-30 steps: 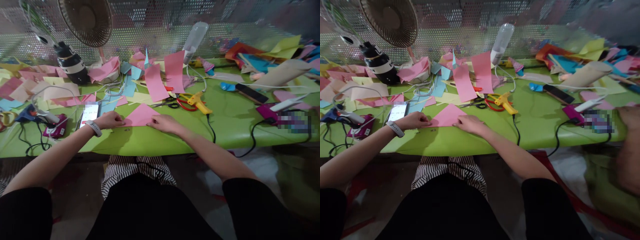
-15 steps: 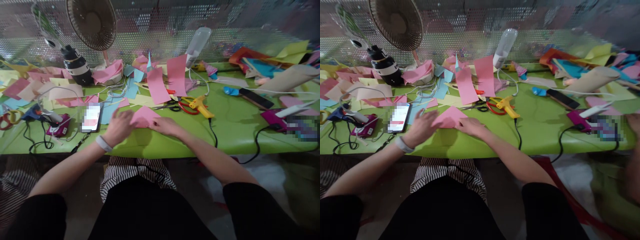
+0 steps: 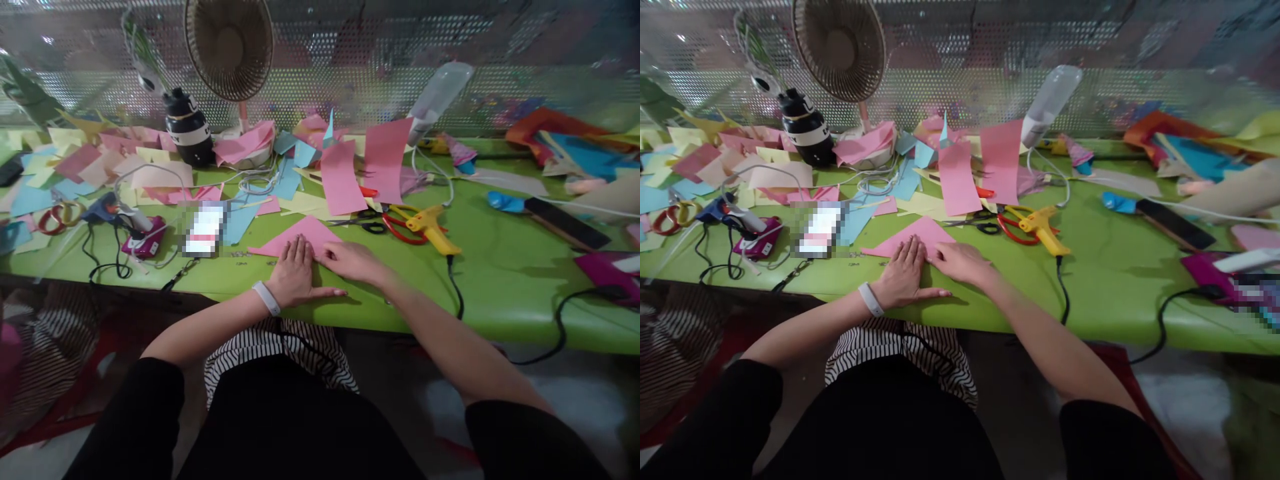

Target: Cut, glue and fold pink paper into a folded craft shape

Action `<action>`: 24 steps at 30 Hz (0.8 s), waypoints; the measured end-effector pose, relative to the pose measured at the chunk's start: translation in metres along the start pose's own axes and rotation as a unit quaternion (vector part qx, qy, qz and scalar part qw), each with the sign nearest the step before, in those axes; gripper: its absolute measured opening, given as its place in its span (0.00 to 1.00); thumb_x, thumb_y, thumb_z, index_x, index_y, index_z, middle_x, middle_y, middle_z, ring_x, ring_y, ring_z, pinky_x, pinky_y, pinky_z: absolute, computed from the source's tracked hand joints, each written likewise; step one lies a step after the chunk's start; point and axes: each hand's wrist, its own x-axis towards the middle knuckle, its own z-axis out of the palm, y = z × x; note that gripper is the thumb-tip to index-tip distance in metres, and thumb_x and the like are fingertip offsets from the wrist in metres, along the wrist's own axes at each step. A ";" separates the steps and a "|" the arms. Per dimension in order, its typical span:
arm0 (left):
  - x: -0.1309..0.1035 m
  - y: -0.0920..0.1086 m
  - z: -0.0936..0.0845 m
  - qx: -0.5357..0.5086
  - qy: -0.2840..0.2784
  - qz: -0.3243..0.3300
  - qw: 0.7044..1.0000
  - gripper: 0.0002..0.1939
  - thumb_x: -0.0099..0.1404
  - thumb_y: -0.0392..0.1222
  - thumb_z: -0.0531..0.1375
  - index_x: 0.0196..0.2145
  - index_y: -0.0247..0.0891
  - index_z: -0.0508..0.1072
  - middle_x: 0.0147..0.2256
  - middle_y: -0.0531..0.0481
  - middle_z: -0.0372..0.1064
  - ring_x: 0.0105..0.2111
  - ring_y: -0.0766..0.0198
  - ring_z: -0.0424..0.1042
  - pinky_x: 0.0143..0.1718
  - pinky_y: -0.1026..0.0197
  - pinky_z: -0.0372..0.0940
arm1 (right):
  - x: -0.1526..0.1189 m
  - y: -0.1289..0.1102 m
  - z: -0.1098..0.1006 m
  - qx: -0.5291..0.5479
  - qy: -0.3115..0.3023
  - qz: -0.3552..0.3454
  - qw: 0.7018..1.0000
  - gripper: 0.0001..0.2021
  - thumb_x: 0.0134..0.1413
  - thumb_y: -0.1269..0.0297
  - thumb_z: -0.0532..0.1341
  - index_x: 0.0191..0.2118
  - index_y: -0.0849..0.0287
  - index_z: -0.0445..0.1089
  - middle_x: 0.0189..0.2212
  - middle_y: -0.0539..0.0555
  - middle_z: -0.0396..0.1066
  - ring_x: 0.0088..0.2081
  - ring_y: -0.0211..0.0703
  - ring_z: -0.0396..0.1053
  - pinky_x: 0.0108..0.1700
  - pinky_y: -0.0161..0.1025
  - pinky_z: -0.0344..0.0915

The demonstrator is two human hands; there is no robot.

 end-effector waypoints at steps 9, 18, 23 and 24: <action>-0.013 -0.016 -0.002 -0.002 0.004 0.003 1.000 0.67 0.54 0.82 0.34 0.66 0.13 0.48 0.68 0.20 0.37 0.70 0.38 0.37 0.69 0.45 0.35 | -0.001 0.000 0.000 0.008 0.005 0.017 1.000 0.16 0.61 0.48 0.53 0.32 0.54 0.66 0.29 0.53 0.73 0.28 0.43 0.65 0.27 0.38 0.49; -0.045 -0.058 -0.015 -0.005 0.029 -0.040 0.999 0.66 0.54 0.82 0.38 0.66 0.14 0.47 0.67 0.18 0.41 0.69 0.37 0.39 0.68 0.42 0.41 | -0.003 -0.006 -0.010 0.012 -0.030 0.034 0.999 0.16 0.62 0.48 0.53 0.34 0.55 0.66 0.32 0.55 0.74 0.31 0.45 0.67 0.28 0.40 0.51; -0.052 -0.072 -0.017 0.002 0.033 -0.021 0.999 0.62 0.57 0.80 0.40 0.68 0.19 0.45 0.67 0.19 0.41 0.69 0.37 0.40 0.67 0.41 0.44 | 0.003 -0.012 -0.020 0.014 -0.060 0.051 0.997 0.22 0.61 0.42 0.51 0.38 0.56 0.71 0.35 0.59 0.75 0.35 0.50 0.70 0.31 0.41 0.57; -0.052 -0.072 -0.017 0.002 0.035 -0.016 0.999 0.61 0.57 0.80 0.41 0.69 0.22 0.45 0.68 0.21 0.40 0.69 0.36 0.40 0.67 0.40 0.44 | 0.005 -0.015 -0.022 0.011 -0.067 0.061 0.996 0.26 0.60 0.38 0.50 0.39 0.56 0.72 0.36 0.61 0.74 0.37 0.53 0.71 0.33 0.43 0.59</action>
